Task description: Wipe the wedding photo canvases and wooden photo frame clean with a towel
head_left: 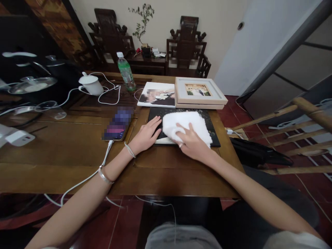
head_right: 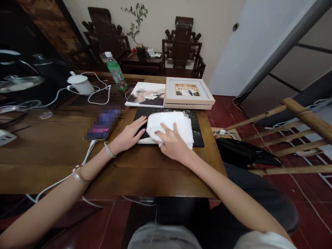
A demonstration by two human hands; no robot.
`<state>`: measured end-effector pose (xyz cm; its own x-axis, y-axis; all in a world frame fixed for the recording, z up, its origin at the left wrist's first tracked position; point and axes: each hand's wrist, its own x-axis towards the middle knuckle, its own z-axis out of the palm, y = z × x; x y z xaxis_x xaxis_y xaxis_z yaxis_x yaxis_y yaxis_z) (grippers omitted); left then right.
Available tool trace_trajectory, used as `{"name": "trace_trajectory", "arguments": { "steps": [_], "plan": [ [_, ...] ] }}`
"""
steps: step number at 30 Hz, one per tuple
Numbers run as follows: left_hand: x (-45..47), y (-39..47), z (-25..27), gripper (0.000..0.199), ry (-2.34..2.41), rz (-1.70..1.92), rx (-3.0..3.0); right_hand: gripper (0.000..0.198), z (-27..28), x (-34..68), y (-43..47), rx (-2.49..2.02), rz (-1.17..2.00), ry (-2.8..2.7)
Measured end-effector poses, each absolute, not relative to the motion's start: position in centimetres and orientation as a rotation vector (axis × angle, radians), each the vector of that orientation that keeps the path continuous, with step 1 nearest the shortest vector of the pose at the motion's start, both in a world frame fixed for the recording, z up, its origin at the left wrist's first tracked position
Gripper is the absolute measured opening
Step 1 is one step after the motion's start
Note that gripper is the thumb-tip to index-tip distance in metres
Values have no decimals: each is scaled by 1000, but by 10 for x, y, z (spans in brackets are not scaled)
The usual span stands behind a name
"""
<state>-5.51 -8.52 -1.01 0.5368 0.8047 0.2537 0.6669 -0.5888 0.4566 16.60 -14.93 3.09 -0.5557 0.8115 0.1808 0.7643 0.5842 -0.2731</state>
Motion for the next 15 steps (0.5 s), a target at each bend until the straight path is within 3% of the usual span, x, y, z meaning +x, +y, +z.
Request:
{"name": "trace_trajectory", "arguments": {
  "steps": [7, 15],
  "plan": [
    [-53, -86, -9, 51, 1244, 630, 2454, 29, 46, 176, -211, -1218, 413, -2560],
    [-54, -85, -10, 52, 1231, 637, 2469, 26, 44, 170, -121, -1373, 230, -2487]
  ]
}}
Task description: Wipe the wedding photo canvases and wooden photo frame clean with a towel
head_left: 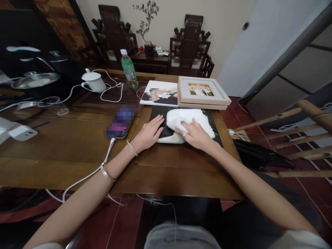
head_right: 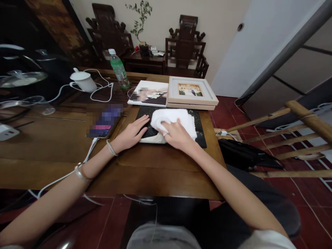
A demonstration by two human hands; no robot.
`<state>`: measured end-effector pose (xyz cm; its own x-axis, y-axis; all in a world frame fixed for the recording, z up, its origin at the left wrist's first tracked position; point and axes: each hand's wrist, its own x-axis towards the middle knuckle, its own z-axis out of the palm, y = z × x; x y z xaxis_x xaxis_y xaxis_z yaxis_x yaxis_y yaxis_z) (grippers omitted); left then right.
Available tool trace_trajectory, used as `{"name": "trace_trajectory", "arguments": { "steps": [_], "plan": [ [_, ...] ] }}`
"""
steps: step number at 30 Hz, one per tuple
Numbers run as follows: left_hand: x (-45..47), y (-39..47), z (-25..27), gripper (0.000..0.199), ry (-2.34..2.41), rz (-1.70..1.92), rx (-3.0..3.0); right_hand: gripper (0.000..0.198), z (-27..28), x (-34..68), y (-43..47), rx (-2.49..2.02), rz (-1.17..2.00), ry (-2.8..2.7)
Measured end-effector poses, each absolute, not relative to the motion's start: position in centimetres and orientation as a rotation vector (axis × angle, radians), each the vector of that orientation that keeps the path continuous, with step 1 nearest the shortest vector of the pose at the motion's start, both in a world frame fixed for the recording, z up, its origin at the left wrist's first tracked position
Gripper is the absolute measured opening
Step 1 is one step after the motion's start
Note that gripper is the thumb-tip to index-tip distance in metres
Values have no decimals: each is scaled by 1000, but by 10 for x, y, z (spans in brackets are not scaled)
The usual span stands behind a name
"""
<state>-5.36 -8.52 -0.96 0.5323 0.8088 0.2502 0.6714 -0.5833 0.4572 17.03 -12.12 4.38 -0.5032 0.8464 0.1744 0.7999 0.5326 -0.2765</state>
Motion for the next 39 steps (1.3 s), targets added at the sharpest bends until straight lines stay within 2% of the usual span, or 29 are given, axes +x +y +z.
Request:
{"name": "trace_trajectory", "arguments": {
  "steps": [5, 9, 13, 17, 19, 22, 28, 33, 39],
  "plan": [
    [-53, -86, -9, 52, 1210, 752, 2415, 33, 35, 149, -86, -1449, 144, -2415],
    [-52, -88, -2, 58, 1197, 1025, 2337, 34, 28, 130, -105, -1334, 161, -2528],
    [-54, -90, 3, 63, 1240, 1112, 2277, 34, 33, 128, -140, -1079, 297, -2671],
    [-55, -88, 0, 64, 1216, 1066, 2298, 32, 47, 148, -165, -879, 510, -2723],
    [-55, -86, -4, 61, 1199, 963, 2345, 28, 52, 164, -174, -938, 551, -2690],
    [-55, -84, -9, 57, 1194, 763, 2430, 20, 55, 191, -176, -1196, 498, -2612],
    [-54, -84, -12, 52, 1239, 651, 2481, 24, 39, 221, -139, -1450, 290, -2366],
    [-55, -84, -12, 51, 1233, 652, 2498, 28, 33, 182, -96, -1522, 281, -2139],
    [-56, -81, -12, 50, 1196, 702, 2547, 36, 40, 118, -55, -1329, 533, -2100]
  ]
}}
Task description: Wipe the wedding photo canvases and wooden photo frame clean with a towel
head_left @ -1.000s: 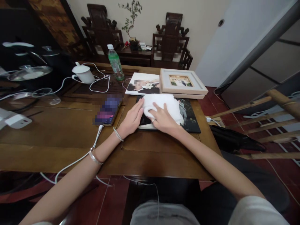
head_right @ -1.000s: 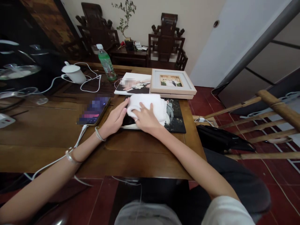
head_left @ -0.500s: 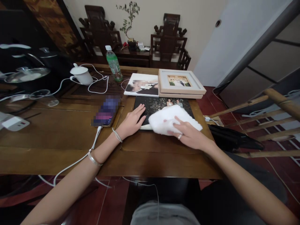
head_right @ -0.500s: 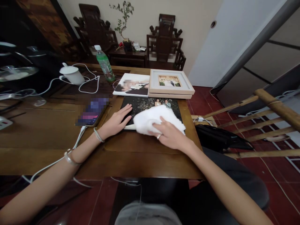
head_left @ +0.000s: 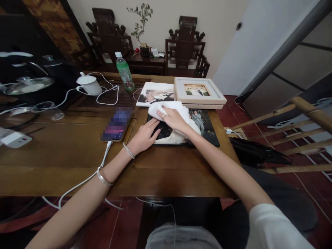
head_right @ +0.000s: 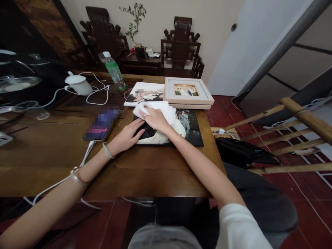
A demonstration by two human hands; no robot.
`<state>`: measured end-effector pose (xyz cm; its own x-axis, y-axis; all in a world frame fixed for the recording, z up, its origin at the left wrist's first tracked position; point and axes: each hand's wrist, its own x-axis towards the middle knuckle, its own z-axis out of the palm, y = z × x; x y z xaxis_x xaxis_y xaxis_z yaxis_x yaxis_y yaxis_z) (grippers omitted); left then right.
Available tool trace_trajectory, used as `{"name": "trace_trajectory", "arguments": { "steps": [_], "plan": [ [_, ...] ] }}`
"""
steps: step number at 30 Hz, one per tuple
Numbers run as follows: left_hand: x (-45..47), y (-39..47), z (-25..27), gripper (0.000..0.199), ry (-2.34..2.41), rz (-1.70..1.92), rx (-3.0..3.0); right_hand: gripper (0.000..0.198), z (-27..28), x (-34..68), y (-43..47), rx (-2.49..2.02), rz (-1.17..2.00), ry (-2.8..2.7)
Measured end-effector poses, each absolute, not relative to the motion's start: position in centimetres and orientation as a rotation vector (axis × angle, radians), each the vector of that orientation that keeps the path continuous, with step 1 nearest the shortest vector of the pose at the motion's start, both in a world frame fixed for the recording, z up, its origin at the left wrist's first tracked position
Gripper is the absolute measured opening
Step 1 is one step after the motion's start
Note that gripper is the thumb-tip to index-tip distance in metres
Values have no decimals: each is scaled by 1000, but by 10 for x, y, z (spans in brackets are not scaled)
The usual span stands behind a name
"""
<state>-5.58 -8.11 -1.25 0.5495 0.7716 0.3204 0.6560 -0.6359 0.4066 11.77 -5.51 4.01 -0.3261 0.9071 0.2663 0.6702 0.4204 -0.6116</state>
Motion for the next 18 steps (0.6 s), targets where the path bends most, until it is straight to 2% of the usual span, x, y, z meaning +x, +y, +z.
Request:
{"name": "trace_trajectory", "arguments": {
  "steps": [4, 9, 18],
  "plan": [
    [-56, -81, -12, 50, 1185, 711, 2565, 41, 43, 114, -46, -1307, 668, -2044],
    [-57, -82, -13, 51, 1183, 721, 2540, 46, 46, 161, -63, -1413, 651, -1965],
    [-57, -83, -13, 51, 1216, 692, 2532, 36, 36, 265, -99, -1641, 320, -1952]
  ]
}}
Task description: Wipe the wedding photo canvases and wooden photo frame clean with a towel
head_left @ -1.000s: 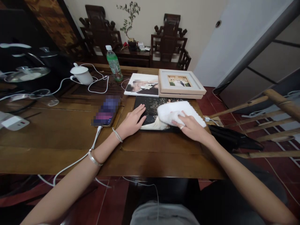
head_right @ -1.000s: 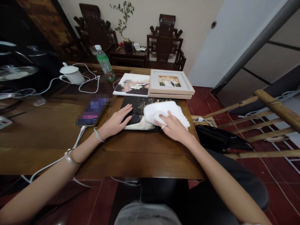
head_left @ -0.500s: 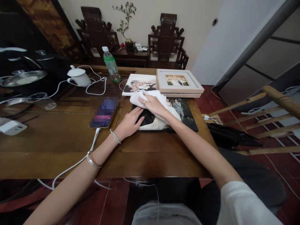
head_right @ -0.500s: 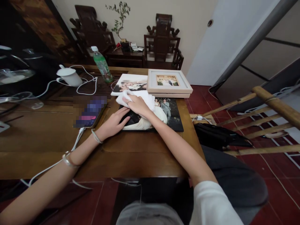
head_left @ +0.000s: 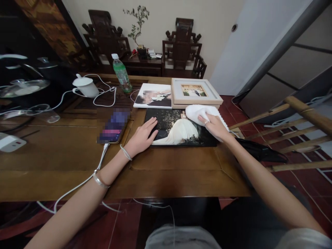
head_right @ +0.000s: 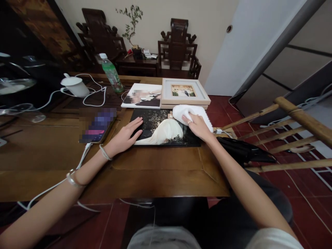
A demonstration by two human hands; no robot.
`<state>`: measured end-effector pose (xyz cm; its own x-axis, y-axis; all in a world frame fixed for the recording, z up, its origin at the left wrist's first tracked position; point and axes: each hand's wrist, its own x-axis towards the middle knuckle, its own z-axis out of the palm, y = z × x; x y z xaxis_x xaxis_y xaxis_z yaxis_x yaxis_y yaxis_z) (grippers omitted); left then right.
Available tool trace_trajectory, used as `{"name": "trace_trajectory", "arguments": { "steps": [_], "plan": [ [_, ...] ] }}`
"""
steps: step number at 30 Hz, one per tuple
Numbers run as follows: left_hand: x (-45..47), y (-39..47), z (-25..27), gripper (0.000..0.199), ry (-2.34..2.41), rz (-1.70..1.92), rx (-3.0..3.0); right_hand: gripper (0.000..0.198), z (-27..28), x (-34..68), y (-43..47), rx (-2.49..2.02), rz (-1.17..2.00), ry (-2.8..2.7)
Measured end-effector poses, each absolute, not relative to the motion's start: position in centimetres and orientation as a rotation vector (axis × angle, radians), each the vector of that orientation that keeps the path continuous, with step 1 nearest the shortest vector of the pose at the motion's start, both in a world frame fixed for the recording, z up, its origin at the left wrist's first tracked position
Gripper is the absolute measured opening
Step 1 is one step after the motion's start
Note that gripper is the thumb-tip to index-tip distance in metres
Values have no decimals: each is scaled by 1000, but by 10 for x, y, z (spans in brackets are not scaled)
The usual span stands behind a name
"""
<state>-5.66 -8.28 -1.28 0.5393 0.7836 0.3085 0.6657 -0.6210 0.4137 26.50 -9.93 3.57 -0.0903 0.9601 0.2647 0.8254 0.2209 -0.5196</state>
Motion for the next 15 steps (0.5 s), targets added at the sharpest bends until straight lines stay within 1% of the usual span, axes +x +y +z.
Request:
{"name": "trace_trajectory", "arguments": {
  "steps": [4, 9, 12, 15],
  "plan": [
    [-56, -83, -13, 52, 1221, 680, 2537, 30, 32, 261, -153, -1599, 271, -2188],
    [-55, -83, -13, 52, 1227, 688, 2527, 22, 39, 251, -217, -1519, 337, -2400],
    [-55, -83, -12, 51, 1228, 679, 2520, 26, 48, 249, -217, -1486, 395, -2428],
    [-56, -83, -11, 51, 1225, 665, 2513, 33, 54, 248, -187, -1533, 405, -2388]
  ]
}}
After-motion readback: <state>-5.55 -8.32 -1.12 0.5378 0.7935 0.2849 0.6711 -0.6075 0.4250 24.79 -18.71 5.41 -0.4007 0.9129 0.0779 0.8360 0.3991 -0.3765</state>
